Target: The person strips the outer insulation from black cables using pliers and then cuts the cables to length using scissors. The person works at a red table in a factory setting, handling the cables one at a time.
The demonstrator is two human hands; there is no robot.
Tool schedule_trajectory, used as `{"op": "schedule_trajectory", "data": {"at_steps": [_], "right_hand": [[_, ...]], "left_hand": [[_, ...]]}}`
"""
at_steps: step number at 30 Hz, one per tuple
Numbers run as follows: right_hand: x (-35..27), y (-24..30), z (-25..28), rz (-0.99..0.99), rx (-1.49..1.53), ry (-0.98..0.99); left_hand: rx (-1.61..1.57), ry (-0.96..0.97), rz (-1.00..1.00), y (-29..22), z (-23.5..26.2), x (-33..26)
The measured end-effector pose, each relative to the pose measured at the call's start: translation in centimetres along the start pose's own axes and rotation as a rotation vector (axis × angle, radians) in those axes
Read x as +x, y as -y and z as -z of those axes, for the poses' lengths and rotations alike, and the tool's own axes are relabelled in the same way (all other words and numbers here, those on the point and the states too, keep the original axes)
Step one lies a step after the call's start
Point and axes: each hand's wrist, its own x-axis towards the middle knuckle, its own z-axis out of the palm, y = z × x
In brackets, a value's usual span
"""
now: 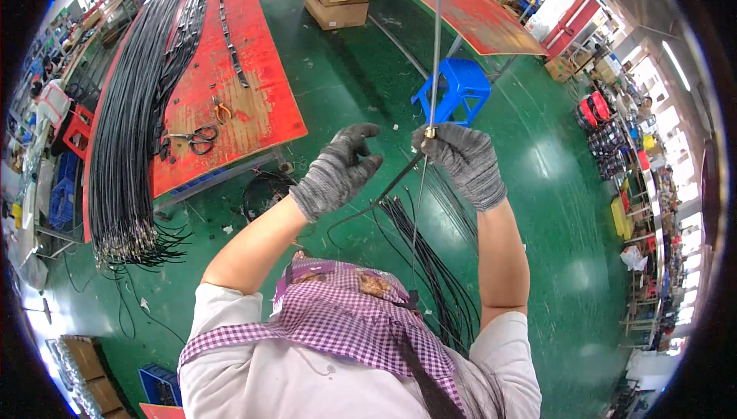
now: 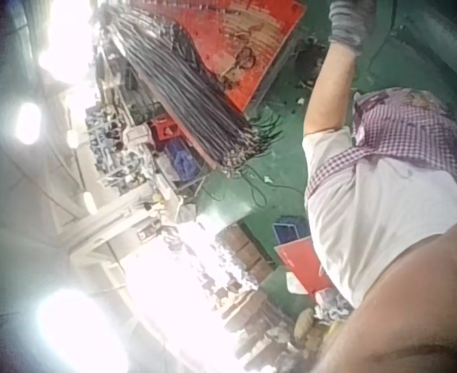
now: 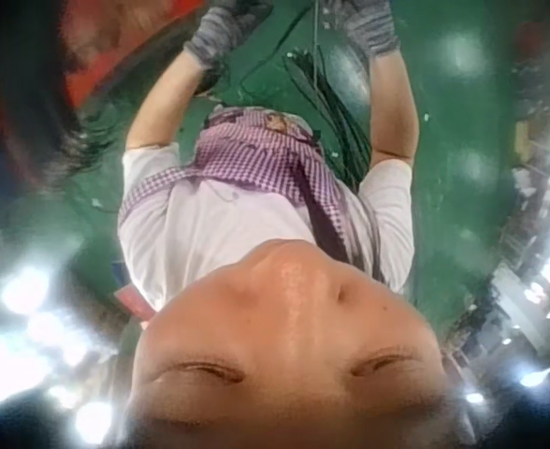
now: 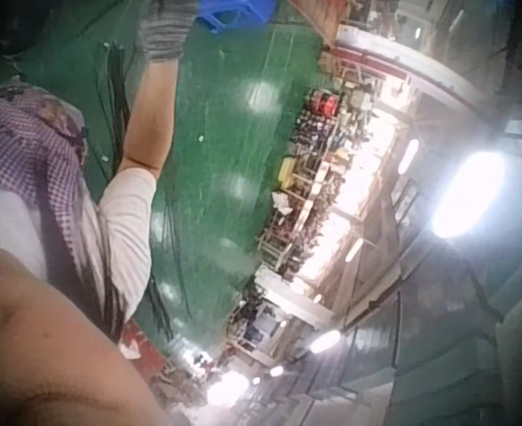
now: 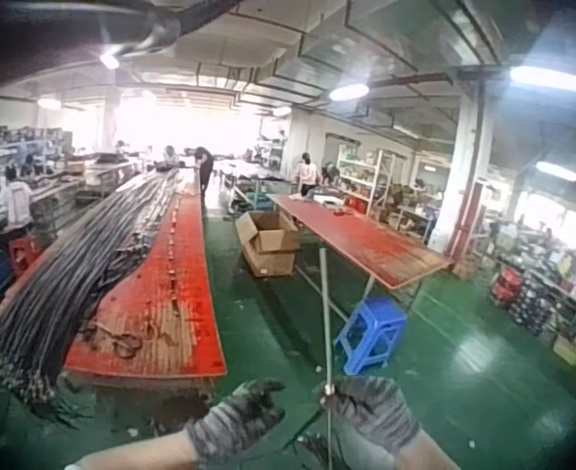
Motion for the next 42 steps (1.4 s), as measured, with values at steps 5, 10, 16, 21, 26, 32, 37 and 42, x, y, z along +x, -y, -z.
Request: {"op": "schedule_trajectory", "data": {"at_steps": [5, 10, 16, 21, 26, 32, 37, 42], "right_hand": [[-1.1, -0.3, 0.2, -0.038, 0.115, -0.067], [-1.6, -1.6, 0.4, -0.025, 0.255, -0.036], [-2.4, -1.8, 0.5, -0.055, 0.270, 0.025], [-2.1, -1.1, 0.1, 0.133, 0.078, 0.006], [-1.6, -0.5, 0.0, 0.231, -0.031, 0.029], [-2.1, 0.8, 0.6, 0.131, 0.181, 0.059], [-1.3, 0.6, 0.9, 0.235, 0.469, 0.076], [-0.6, 1.2, 0.1, 0.249, 0.572, 0.097]], "left_hand": [[0.023, 0.084, -0.135, -1.3, -1.8, -0.9], [0.285, 0.046, -0.306, 2.1, -6.0, 3.0], [0.440, 0.177, -0.188, -4.1, -4.8, 1.5], [0.715, 0.296, -0.334, -3.6, -5.0, 2.0], [0.784, 0.185, -0.439, -1.8, -5.4, 1.7], [-0.036, 0.400, -0.302, -3.9, -2.2, -0.6], [-0.651, 0.326, 0.059, -5.9, -3.9, -1.5], [-1.144, 0.391, 0.016, -6.2, -5.2, -2.2]]}}
